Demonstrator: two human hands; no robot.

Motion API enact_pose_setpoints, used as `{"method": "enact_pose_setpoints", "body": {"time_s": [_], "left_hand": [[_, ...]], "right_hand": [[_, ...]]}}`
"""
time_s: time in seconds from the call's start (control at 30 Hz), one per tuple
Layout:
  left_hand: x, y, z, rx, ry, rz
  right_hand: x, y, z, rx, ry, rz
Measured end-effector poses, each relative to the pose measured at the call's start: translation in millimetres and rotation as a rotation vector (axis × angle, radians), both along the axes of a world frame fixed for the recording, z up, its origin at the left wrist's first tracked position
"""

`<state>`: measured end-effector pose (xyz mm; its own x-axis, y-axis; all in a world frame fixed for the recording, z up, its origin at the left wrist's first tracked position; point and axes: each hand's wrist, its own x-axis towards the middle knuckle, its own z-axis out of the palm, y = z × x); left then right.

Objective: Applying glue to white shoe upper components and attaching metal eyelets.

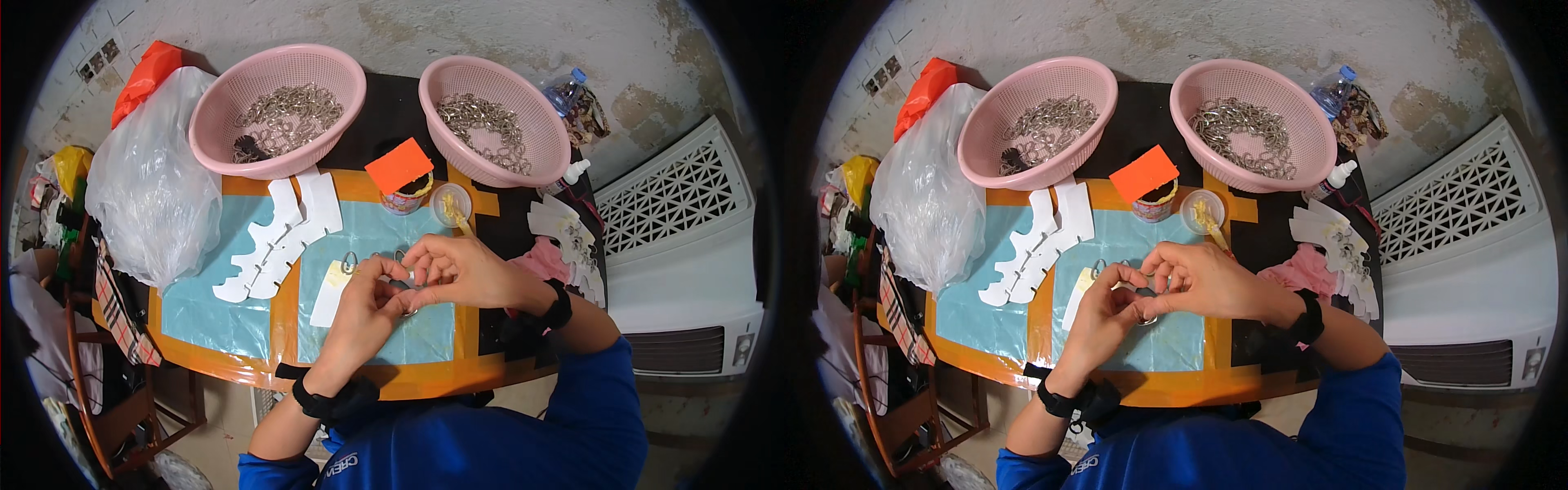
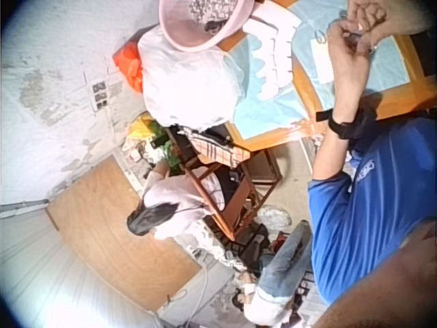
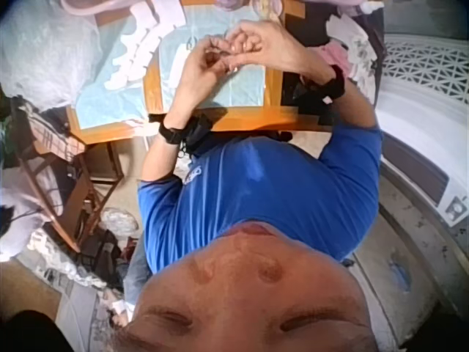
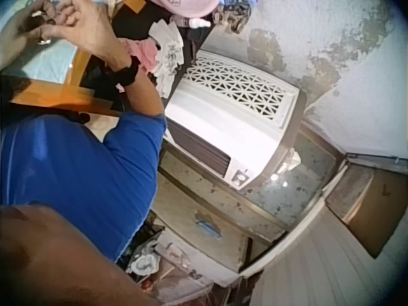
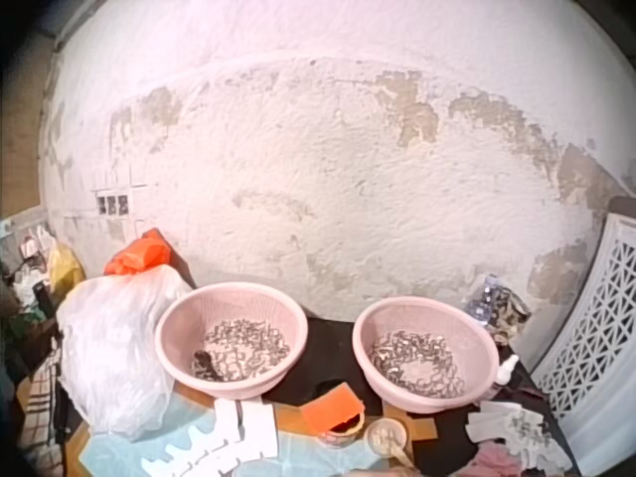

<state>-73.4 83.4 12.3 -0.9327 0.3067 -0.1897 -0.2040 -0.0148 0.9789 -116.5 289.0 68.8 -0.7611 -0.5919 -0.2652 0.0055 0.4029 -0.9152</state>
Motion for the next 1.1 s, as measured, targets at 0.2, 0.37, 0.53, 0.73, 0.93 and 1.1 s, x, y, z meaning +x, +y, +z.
{"method": "enact_pose_setpoints", "body": {"time_s": [0.2, 0.37, 0.53, 0.73, 0.93, 1.1], "left_hand": [[2, 7, -5, 0.151, -0.083, -0.022], [9, 8, -13, 0.328, -0.196, -0.083], [24, 12, -21, 0.297, -0.186, -0.154], [29, 26, 5, -0.367, 0.489, -0.209], [28, 38, -1, -0.566, 0.629, -0.285], [26, 45, -4, -0.666, 0.672, -0.304]], "right_hand": [[11, 2, -6, -0.174, -0.091, -0.055], [15, 18, -13, -0.210, -0.076, -0.068], [-13, 39, -5, -0.017, 0.130, -0.049], [-41, 33, -27, 0.107, 0.510, 0.019], [-46, 24, -41, 0.230, 0.582, 0.067], [-48, 21, -48, 0.235, 0.591, 0.069]]}}
